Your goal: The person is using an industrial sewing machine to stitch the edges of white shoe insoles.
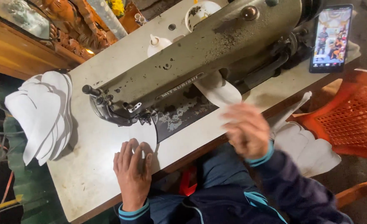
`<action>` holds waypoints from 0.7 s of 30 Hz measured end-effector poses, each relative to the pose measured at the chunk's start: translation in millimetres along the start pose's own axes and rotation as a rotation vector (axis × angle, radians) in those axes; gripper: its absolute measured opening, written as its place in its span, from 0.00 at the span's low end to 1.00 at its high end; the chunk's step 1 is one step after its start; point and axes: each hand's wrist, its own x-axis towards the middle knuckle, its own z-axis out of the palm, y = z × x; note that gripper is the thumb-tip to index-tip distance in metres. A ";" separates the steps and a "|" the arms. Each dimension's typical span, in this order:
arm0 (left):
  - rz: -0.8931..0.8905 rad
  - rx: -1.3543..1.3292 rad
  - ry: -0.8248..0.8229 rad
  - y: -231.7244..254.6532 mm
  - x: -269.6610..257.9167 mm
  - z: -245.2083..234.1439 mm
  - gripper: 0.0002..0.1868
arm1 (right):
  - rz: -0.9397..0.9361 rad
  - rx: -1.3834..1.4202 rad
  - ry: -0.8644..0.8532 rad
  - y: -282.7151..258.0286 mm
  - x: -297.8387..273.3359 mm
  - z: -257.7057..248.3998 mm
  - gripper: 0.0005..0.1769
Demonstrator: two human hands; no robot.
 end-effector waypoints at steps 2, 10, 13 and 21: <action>-0.001 -0.001 0.000 1.7 3.8 -1.4 0.20 | 0.067 -0.139 0.040 13.5 5.8 -32.9 0.16; -0.012 0.005 0.010 -2.2 7.8 1.2 0.19 | 0.257 -0.722 0.137 149.8 -22.1 -153.0 0.21; -0.016 0.010 0.007 -1.9 7.7 1.8 0.20 | 0.250 -0.802 0.005 174.2 -33.4 -172.2 0.22; -0.006 0.016 -0.009 -5.4 12.7 3.7 0.19 | 0.236 -1.070 -0.202 232.8 -43.3 -198.9 0.30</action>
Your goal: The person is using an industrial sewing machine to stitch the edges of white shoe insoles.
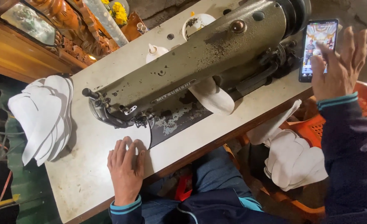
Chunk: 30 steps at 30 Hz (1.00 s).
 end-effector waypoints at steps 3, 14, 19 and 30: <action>0.011 0.008 0.020 -2.9 3.7 1.2 0.19 | 0.232 0.300 -0.163 -48.4 52.6 -63.3 0.34; 0.019 0.003 0.025 -11.9 18.3 4.0 0.16 | 0.080 0.429 0.179 -115.9 -0.7 -82.3 0.15; 0.021 -0.003 0.022 -15.9 24.8 7.4 0.16 | -0.177 0.650 0.140 -210.1 -21.1 -104.7 0.22; 0.071 -0.051 0.164 -34.8 42.3 25.9 0.17 | -0.321 0.897 0.075 -331.4 -22.8 -101.5 0.21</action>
